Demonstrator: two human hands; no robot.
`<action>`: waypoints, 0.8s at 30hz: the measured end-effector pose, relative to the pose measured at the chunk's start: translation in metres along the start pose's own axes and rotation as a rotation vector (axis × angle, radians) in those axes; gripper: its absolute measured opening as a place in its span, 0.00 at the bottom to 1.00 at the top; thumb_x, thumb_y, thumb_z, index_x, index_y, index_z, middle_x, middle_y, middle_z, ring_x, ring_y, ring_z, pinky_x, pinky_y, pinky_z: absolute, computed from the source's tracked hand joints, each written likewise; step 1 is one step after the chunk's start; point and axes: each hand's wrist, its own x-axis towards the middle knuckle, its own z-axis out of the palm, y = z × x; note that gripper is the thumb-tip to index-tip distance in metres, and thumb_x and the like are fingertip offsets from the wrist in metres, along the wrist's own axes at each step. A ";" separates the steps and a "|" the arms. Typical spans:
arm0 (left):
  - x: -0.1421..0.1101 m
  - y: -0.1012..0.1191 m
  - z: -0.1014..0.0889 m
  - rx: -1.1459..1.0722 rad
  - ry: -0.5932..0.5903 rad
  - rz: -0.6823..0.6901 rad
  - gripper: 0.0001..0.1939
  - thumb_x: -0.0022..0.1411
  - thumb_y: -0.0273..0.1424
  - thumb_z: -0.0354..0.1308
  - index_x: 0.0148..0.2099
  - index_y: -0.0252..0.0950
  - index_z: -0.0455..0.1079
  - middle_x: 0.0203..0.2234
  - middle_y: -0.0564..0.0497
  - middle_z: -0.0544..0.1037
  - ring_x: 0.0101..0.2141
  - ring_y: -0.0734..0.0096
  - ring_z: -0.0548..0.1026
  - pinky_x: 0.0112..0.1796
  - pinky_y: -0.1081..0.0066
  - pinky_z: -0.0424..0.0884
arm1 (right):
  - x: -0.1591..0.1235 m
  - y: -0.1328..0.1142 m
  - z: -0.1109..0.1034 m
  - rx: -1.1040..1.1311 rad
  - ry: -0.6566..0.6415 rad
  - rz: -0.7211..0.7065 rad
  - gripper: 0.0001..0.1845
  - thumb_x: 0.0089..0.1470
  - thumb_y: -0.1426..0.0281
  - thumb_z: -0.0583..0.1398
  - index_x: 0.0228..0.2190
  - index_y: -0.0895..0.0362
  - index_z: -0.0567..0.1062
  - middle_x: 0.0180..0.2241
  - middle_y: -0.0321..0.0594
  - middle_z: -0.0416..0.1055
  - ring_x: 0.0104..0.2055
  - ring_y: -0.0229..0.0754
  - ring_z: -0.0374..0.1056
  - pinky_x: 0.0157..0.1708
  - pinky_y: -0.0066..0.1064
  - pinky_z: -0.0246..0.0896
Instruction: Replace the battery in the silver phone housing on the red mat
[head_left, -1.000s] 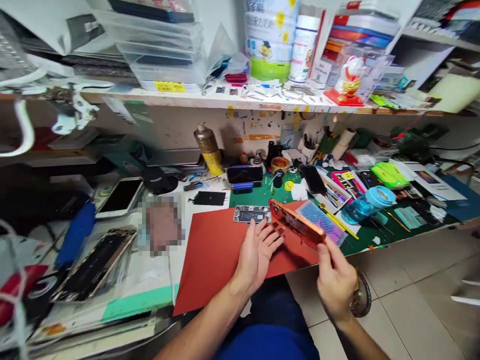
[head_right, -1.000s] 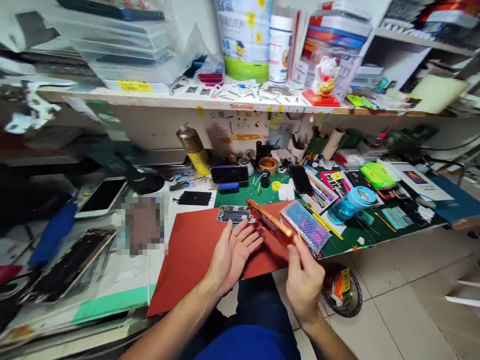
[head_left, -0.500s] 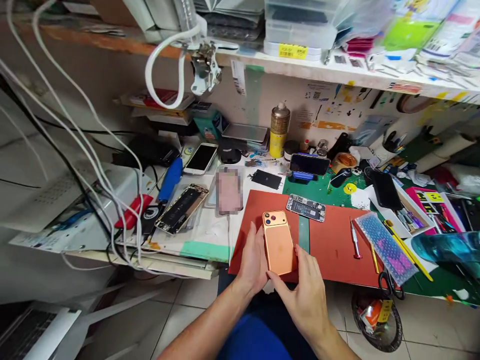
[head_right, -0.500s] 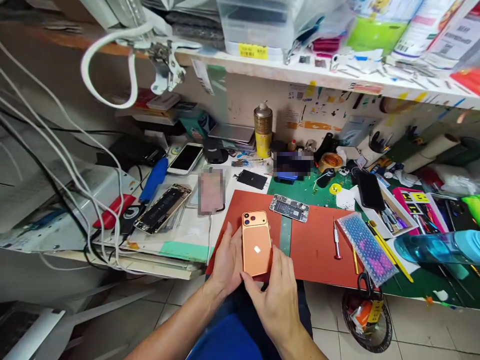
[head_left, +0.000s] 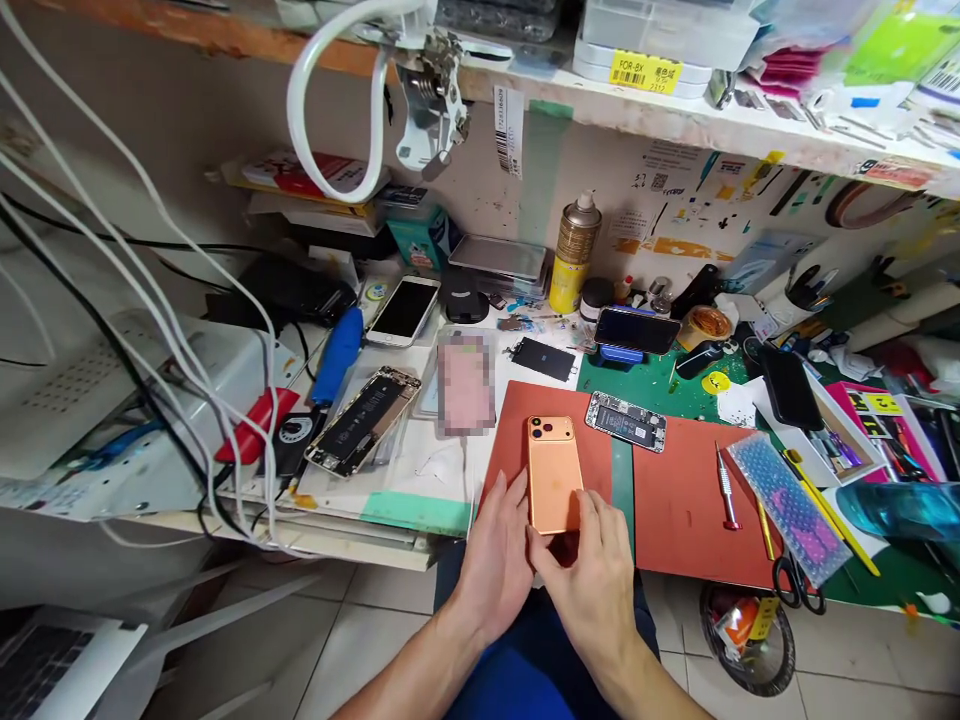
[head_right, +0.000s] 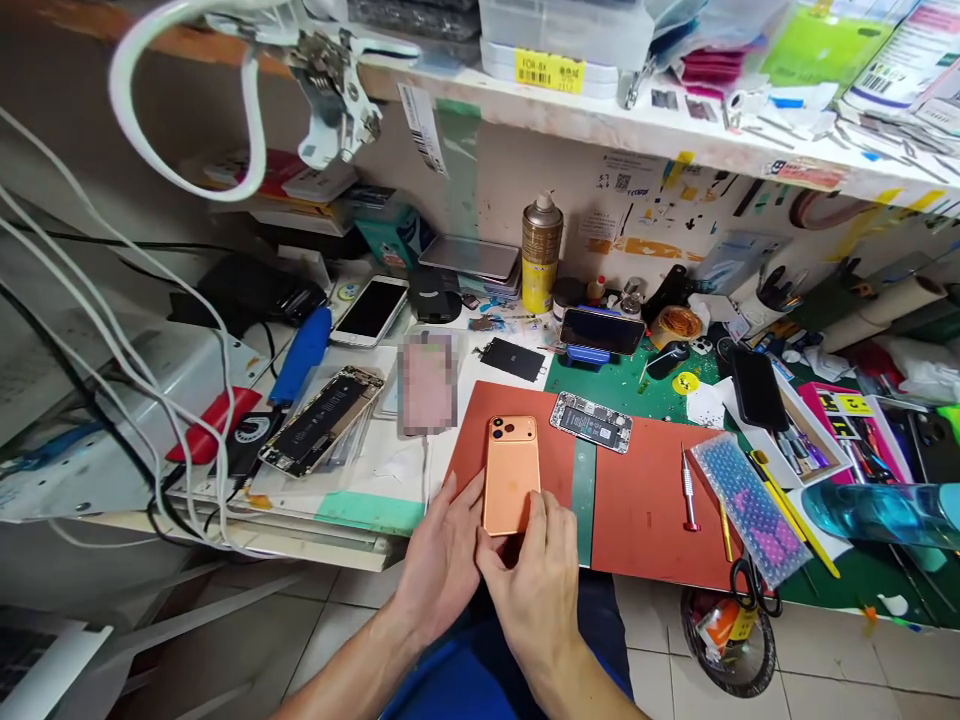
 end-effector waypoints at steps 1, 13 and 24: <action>-0.005 -0.002 -0.005 -0.008 0.009 0.010 0.31 0.75 0.50 0.56 0.71 0.39 0.68 0.67 0.40 0.73 0.68 0.48 0.70 0.68 0.51 0.65 | -0.001 0.000 0.002 -0.012 0.001 -0.012 0.31 0.67 0.55 0.64 0.61 0.62 0.68 0.52 0.60 0.75 0.52 0.61 0.70 0.49 0.56 0.74; -0.058 0.044 -0.057 1.024 0.330 0.313 0.35 0.64 0.60 0.61 0.56 0.37 0.77 0.42 0.40 0.85 0.37 0.52 0.84 0.42 0.55 0.81 | -0.006 0.007 0.001 -0.035 -0.051 -0.071 0.31 0.68 0.55 0.64 0.61 0.62 0.68 0.53 0.63 0.75 0.52 0.62 0.71 0.49 0.55 0.74; 0.049 0.112 0.037 2.092 0.913 0.631 0.43 0.70 0.52 0.55 0.74 0.27 0.54 0.56 0.23 0.72 0.55 0.28 0.76 0.48 0.45 0.76 | 0.136 0.138 -0.035 -0.137 -0.351 -0.191 0.32 0.61 0.64 0.61 0.64 0.61 0.69 0.62 0.58 0.72 0.64 0.66 0.65 0.63 0.60 0.64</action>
